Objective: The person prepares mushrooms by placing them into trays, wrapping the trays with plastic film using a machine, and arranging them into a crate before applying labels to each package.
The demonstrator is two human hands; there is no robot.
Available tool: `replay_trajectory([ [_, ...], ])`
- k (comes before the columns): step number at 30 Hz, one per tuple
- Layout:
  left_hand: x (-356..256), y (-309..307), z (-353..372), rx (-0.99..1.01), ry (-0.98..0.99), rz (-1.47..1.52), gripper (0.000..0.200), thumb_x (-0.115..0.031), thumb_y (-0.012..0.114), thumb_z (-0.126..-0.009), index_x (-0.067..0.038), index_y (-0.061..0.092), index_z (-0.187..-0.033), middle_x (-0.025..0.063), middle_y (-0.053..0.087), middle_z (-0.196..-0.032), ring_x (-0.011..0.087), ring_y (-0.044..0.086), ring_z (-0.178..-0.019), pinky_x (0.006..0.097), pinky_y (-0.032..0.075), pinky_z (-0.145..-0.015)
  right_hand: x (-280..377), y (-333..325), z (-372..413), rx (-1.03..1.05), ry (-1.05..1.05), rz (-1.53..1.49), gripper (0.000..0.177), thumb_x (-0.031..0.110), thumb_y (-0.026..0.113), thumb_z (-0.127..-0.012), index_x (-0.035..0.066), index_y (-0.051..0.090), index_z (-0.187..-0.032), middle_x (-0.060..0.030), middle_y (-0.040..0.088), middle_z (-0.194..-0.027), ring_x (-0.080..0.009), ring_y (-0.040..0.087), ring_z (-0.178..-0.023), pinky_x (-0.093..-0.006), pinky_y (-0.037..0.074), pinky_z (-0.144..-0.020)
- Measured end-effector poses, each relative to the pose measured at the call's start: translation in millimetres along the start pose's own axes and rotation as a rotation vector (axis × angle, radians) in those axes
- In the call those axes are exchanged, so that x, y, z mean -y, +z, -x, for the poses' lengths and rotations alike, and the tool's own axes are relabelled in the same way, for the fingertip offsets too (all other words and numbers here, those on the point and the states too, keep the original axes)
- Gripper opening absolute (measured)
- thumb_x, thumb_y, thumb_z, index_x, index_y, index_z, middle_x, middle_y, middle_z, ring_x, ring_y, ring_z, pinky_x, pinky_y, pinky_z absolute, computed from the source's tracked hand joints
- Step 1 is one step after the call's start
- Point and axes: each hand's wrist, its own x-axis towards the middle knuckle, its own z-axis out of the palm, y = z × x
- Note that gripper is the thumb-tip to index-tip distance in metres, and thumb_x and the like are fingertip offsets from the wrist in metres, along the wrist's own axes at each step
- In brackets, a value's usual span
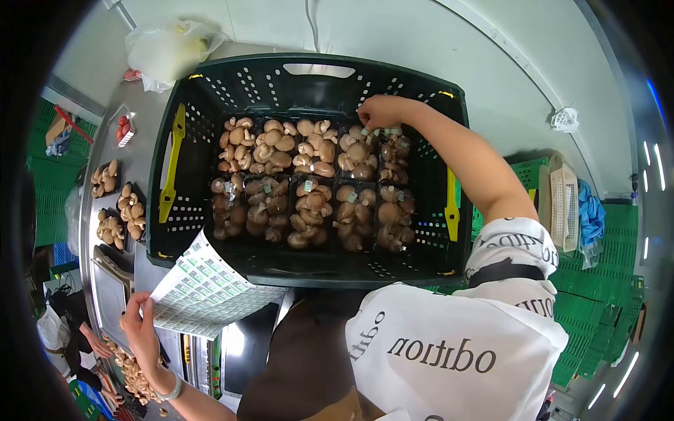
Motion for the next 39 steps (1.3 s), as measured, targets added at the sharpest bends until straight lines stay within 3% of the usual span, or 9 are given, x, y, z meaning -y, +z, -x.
replay_trajectory([
  [6,9,6,15,-0.069,0.055,0.142,0.009,-0.002,0.054,-0.092,0.005,0.058,-0.095,0.0091,0.061,-0.088,0.0165,0.055,-0.085,0.0272,0.042,-0.081,-32,59,-69,-0.023,-0.078,0.115,0.016,0.014,0.068,-0.074,0.005,0.064,-0.086,-0.0133,0.066,-0.086,-0.0311,0.064,-0.084,-0.0408,0.051,-0.071],
  [10,6,0,26,-0.048,0.017,0.142,0.009,-0.001,0.054,-0.091,0.005,0.058,-0.096,0.0098,0.061,-0.092,0.0182,0.055,-0.089,0.0286,0.042,-0.085,-7,76,-77,-0.202,0.165,0.51,0.017,0.017,0.063,-0.082,0.002,0.062,-0.091,-0.015,0.067,-0.087,-0.0317,0.067,-0.089,-0.044,0.054,-0.074],
  [13,1,-3,35,-0.063,-0.002,0.111,0.009,-0.001,0.054,-0.091,0.005,0.058,-0.096,0.0102,0.06,-0.093,0.0191,0.055,-0.09,0.0289,0.041,-0.086,3,60,-77,-0.283,0.105,0.373,0.019,0.015,0.061,-0.085,0.001,0.056,-0.098,-0.0135,0.066,-0.083,-0.03,0.066,-0.081,-0.0411,0.053,-0.07],
  [16,-4,-3,40,-0.077,0.007,0.122,0.007,-0.001,0.054,-0.09,0.005,0.057,-0.094,0.0108,0.06,-0.091,0.02,0.055,-0.088,0.0294,0.042,-0.085,-1,50,-104,-0.027,-0.257,-0.464,0.019,0.01,0.059,-0.085,0.003,0.051,-0.101,-0.0112,0.065,-0.08,-0.0271,0.064,-0.076,-0.0379,0.05,-0.067],
  [23,-27,-6,39,-0.038,0.065,0.145,0.005,0.004,0.057,-0.084,0.004,0.056,-0.089,0.0136,0.06,-0.089,0.0239,0.057,-0.086,0.032,0.043,-0.083,50,57,-148,-0.119,-0.256,0.111,0.024,0.006,0.058,-0.081,0.004,0.051,-0.104,-0.0122,0.066,-0.09,-0.029,0.066,-0.088,-0.0384,0.051,-0.07],
  [24,-29,-6,38,-0.057,0.095,0.13,0.006,0.006,0.057,-0.082,0.004,0.056,-0.087,0.0148,0.061,-0.09,0.025,0.058,-0.087,0.0329,0.044,-0.083,52,64,-150,-0.206,-0.231,0.367,0.025,0.02,0.043,-0.096,0.009,0.058,-0.113,-0.0131,0.068,-0.092,-0.0321,0.067,-0.087,-0.0433,0.052,-0.069],
  [27,-29,-10,38,-0.06,0.071,0.15,0.006,0.008,0.056,-0.08,0.005,0.056,-0.086,0.0152,0.061,-0.09,0.0254,0.058,-0.087,0.0329,0.044,-0.083,77,49,-152,-0.209,-0.038,0.507,0.028,0.022,0.043,-0.096,0.008,0.058,-0.116,-0.0149,0.068,-0.093,-0.0319,0.068,-0.089,-0.0441,0.054,-0.067],
  [32,-23,-11,33,-0.044,0.013,0.178,0.006,0.008,0.056,-0.08,0.005,0.056,-0.086,0.0143,0.061,-0.089,0.0241,0.058,-0.086,0.0321,0.044,-0.081,89,24,-182,0.026,-0.263,-0.627,0.022,0.013,0.066,-0.084,0.004,0.051,-0.098,-0.0034,0.056,-0.072,-0.0154,0.056,-0.065,-0.0334,0.046,-0.057],
  [39,-32,-14,12,-0.013,0.049,0.174,0.008,0.009,0.057,-0.08,0.005,0.057,-0.087,0.0136,0.062,-0.09,0.0223,0.058,-0.085,0.0302,0.044,-0.08,113,41,-213,-0.131,-0.48,-0.185,0.035,-0.002,0.069,-0.072,0.005,0.048,-0.1,-0.0088,0.056,-0.09,-0.0263,0.057,-0.086,-0.0375,0.047,-0.073],
])
